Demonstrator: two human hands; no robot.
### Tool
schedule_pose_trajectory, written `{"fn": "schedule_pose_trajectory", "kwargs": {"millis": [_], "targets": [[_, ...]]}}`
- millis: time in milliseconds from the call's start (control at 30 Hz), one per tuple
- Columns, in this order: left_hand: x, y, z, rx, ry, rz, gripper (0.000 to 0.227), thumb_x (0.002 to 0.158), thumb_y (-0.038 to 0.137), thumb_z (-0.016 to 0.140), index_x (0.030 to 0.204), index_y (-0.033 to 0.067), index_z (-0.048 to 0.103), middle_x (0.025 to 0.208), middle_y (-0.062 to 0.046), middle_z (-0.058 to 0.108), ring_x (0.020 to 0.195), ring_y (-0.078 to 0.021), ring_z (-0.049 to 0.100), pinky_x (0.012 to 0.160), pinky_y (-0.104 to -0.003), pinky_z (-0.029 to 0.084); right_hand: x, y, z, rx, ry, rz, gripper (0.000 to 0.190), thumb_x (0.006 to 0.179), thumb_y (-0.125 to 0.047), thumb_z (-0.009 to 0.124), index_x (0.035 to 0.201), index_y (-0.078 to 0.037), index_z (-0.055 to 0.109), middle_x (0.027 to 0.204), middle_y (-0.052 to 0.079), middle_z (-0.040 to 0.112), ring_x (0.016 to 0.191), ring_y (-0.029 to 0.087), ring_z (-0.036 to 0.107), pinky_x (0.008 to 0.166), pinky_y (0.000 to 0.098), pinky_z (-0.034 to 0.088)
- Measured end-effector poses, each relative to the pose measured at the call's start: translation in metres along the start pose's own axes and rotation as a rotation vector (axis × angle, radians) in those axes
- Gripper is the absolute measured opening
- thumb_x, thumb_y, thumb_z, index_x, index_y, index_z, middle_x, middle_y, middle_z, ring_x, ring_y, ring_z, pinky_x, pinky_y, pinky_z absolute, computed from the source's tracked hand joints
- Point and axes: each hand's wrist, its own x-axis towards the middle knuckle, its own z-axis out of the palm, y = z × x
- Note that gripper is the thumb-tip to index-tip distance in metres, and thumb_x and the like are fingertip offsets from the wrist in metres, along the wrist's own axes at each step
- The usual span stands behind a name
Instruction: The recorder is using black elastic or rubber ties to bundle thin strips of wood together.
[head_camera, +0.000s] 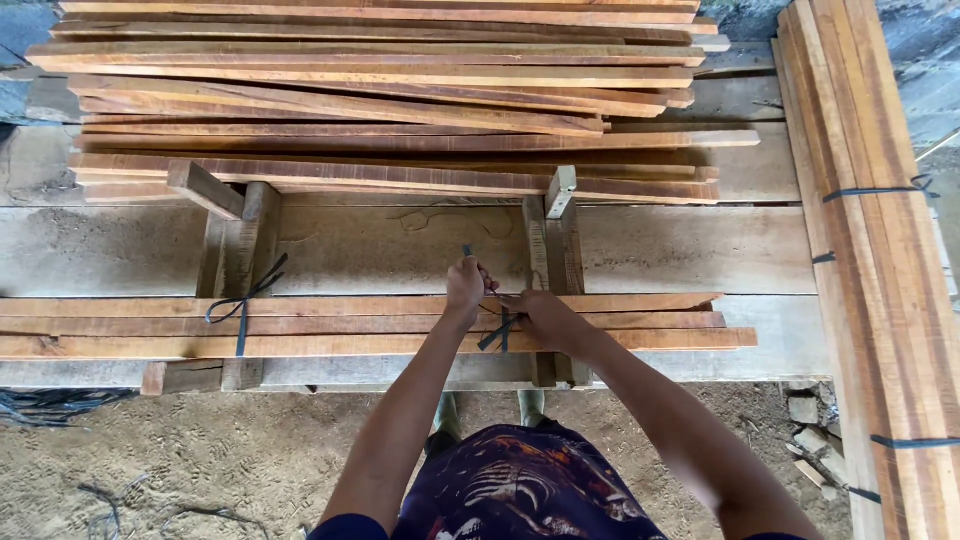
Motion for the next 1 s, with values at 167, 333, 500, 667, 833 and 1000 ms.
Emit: {"fn": "schedule_pose_trajectory", "kwargs": {"millis": [167, 333, 500, 667, 833, 1000], "targets": [[-0.002, -0.005, -0.006, 0.217, 0.001, 0.165, 0.038, 0.099, 0.029, 0.048, 0.074, 0.0034, 0.061, 0.060, -0.016, 0.064, 0.055, -0.0247, 0.071, 0.056, -0.041, 0.063, 0.005, 0.007, 0.011, -0.269, -0.104, -0.004, 0.056, 0.102, 0.002, 0.049, 0.157, 0.005, 0.035, 0.143, 0.039, 0.047, 0.135, 0.058, 0.046, 0.110, 0.0688, 0.050], [-0.057, 0.016, -0.017, 0.876, -0.076, 0.454, 0.043, 0.104, 0.034, 0.039, 0.091, 0.0067, 0.069, 0.088, -0.017, 0.075, 0.080, -0.0322, 0.076, 0.083, -0.051, 0.061, 0.017, 0.037, 0.025, -0.396, -0.091, -0.021, 0.049, 0.103, -0.016, 0.055, 0.151, -0.004, 0.049, 0.126, 0.020, 0.061, 0.114, 0.036, 0.063, 0.091, 0.0497, 0.056], [-0.059, -0.029, -0.032, 1.212, 0.046, 0.616, 0.027, 0.101, 0.021, 0.044, 0.103, 0.0064, 0.068, 0.087, -0.015, 0.072, 0.097, -0.0336, 0.073, 0.123, -0.064, 0.018, 0.011, 0.022, 0.018, -0.320, -0.080, -0.043, 0.046, 0.102, -0.007, 0.049, 0.146, 0.005, 0.051, 0.128, 0.027, 0.061, 0.110, 0.041, 0.065, 0.093, 0.0541, 0.056], [-0.036, -0.049, -0.029, 1.154, -0.008, 0.752, 0.025, 0.105, 0.037, 0.057, 0.100, 0.0166, 0.071, 0.088, -0.010, 0.076, 0.098, -0.0290, 0.073, 0.121, -0.054, 0.021, 0.003, -0.005, 0.008, -0.274, -0.121, 0.010, 0.046, 0.102, -0.012, 0.046, 0.145, 0.004, 0.054, 0.136, 0.026, 0.058, 0.127, 0.044, 0.058, 0.103, 0.0557, 0.051], [-0.051, -0.025, -0.018, 1.143, -0.017, 0.584, 0.027, 0.105, 0.042, 0.055, 0.102, 0.0199, 0.070, 0.087, -0.010, 0.078, 0.102, -0.0260, 0.074, 0.118, -0.043, 0.026, 0.008, 0.005, 0.012, -0.265, -0.125, -0.019, 0.048, 0.101, -0.012, 0.043, 0.146, 0.003, 0.053, 0.137, 0.026, 0.057, 0.132, 0.045, 0.054, 0.106, 0.0582, 0.050], [-0.057, -0.019, -0.014, 1.085, -0.015, 0.492, 0.032, 0.108, 0.046, 0.050, 0.104, 0.0194, 0.069, 0.092, -0.011, 0.078, 0.111, -0.0220, 0.071, 0.120, -0.039, 0.020, 0.005, 0.009, 0.011, -0.155, -0.095, -0.022, 0.048, 0.101, -0.012, 0.040, 0.143, 0.006, 0.055, 0.134, 0.028, 0.059, 0.124, 0.049, 0.058, 0.104, 0.0613, 0.052]]}}
